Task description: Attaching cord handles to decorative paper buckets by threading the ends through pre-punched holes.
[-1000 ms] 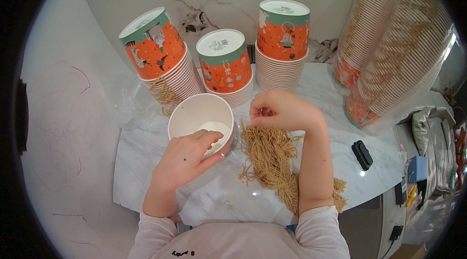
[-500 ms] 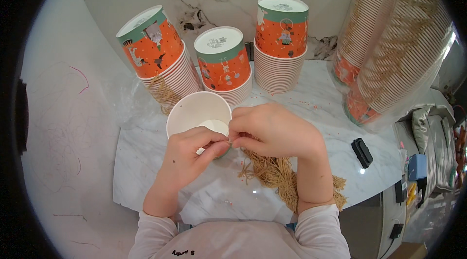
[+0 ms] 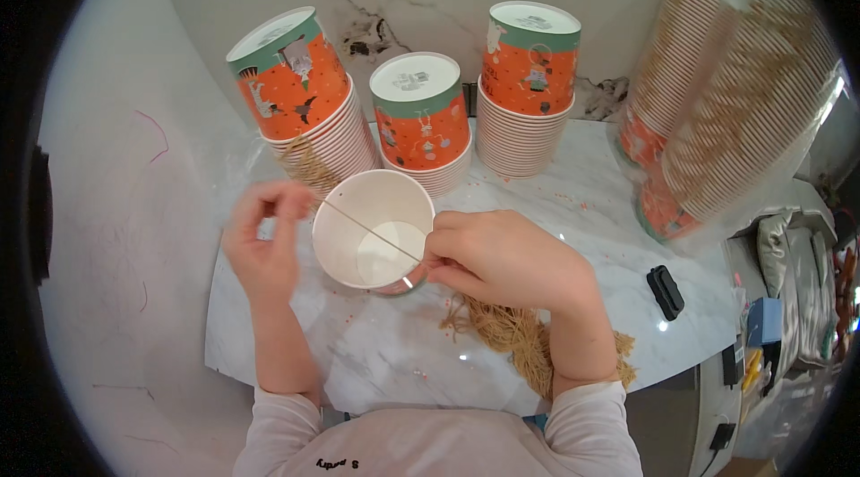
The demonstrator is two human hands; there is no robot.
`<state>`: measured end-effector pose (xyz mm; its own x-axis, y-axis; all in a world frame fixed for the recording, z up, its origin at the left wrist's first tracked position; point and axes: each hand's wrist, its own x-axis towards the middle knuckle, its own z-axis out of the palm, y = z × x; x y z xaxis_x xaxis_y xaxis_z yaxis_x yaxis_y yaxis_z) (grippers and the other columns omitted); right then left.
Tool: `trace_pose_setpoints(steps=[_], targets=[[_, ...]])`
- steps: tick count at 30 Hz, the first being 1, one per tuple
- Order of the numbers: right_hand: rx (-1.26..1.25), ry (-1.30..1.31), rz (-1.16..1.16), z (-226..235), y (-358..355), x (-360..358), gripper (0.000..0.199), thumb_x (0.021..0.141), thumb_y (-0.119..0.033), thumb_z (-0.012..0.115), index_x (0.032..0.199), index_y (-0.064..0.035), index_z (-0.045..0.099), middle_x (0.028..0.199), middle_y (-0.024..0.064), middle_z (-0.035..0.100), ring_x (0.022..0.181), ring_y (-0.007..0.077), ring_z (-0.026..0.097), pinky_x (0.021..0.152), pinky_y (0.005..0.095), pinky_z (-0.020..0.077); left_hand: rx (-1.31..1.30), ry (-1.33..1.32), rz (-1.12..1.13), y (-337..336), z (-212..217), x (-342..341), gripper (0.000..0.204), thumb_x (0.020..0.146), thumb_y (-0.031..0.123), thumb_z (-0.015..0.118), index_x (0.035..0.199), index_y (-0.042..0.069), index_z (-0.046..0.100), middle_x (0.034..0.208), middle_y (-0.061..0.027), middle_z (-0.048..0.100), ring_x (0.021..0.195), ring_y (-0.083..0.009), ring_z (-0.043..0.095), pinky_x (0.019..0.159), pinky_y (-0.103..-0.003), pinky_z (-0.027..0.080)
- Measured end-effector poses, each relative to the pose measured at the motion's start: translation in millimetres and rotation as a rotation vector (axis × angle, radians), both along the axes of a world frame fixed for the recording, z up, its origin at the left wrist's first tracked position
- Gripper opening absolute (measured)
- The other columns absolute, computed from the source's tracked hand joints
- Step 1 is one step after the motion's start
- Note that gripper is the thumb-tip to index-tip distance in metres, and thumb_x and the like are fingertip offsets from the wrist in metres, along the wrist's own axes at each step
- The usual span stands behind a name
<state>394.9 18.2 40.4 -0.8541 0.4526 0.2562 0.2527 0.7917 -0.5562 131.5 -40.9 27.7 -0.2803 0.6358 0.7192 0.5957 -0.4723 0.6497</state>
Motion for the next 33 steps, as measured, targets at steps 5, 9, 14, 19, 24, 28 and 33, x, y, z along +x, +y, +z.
trace_pose_setpoints(steps=[5,9,14,19,24,28,33], targets=[[0.018,0.042,0.003,11.4,-7.1,1.6,0.010,0.090,-0.013,0.069,0.090,-0.0047,0.064,0.085,0.0080,0.061,0.075,0.0299,0.062,0.065,0.0385,0.0491,0.125,-0.183,0.133,-5.6,18.9,-27.4,0.008,0.095,0.006,0.069,0.094,-0.001,0.071,0.087,-0.0032,0.071,0.073,-0.0087,0.063,0.069,-0.023,0.050],[0.059,-0.032,-0.276,11.0,-5.5,18.6,0.012,0.090,-0.017,0.066,0.095,-0.0064,0.064,0.094,0.0107,0.065,0.084,0.0338,0.064,0.071,0.0443,0.0495,-0.037,-0.221,-0.031,-8.5,19.2,-32.8,0.007,0.093,0.003,0.069,0.095,-0.003,0.071,0.085,-0.0042,0.072,0.072,-0.0089,0.064,0.067,-0.023,0.052],[0.633,0.378,-0.829,9.1,24.0,24.2,0.007,0.088,0.000,0.069,0.094,-0.0013,0.066,0.089,0.0096,0.061,0.074,0.0206,0.063,0.067,0.0303,0.0499,-0.306,-0.195,-0.275,-10.9,12.4,-8.5,0.005,0.088,-0.001,0.070,0.092,-0.003,0.073,0.081,-0.0048,0.072,0.070,-0.0086,0.064,0.066,-0.023,0.052],[0.723,0.865,-0.905,17.1,23.4,13.0,0.009,0.084,0.000,0.072,0.093,-0.0014,0.068,0.085,0.0071,0.060,0.068,0.0196,0.059,0.062,0.0314,0.0482,-0.322,-0.048,-0.353,-13.4,12.4,12.4,0.006,0.086,0.000,0.073,0.092,-0.002,0.074,0.082,-0.0066,0.074,0.071,-0.0109,0.067,0.066,-0.025,0.053],[0.307,-0.099,-0.815,9.5,-4.4,45.7,0.019,0.079,-0.006,0.078,0.096,-0.0036,0.070,0.086,0.0097,0.064,0.074,0.0218,0.064,0.066,0.0325,0.0503,-0.360,0.052,-0.393,-14.9,10.5,15.1,0.008,0.086,0.003,0.074,0.094,-0.001,0.075,0.084,-0.0081,0.075,0.072,-0.0139,0.070,0.067,-0.026,0.056],[0.169,-0.165,-0.596,15.3,-13.7,25.6,0.030,0.078,-0.016,0.081,0.102,-0.0049,0.068,0.097,0.0112,0.068,0.088,0.0293,0.068,0.074,0.0415,0.0523,-0.412,0.065,-0.414,-12.7,3.3,22.8,0.009,0.086,0.004,0.075,0.094,-0.001,0.076,0.083,-0.0086,0.074,0.071,-0.0132,0.068,0.066,-0.026,0.054],[0.099,0.313,-0.304,13.3,-30.0,-23.0,0.040,0.082,-0.013,0.081,0.114,-0.0007,0.061,0.105,0.0106,0.066,0.103,0.0239,0.068,0.077,0.0372,0.0545,-0.398,0.082,-0.427,-12.5,4.2,30.3,0.009,0.086,0.003,0.075,0.094,-0.001,0.077,0.082,-0.0076,0.073,0.068,-0.0102,0.066,0.064,-0.025,0.052]])
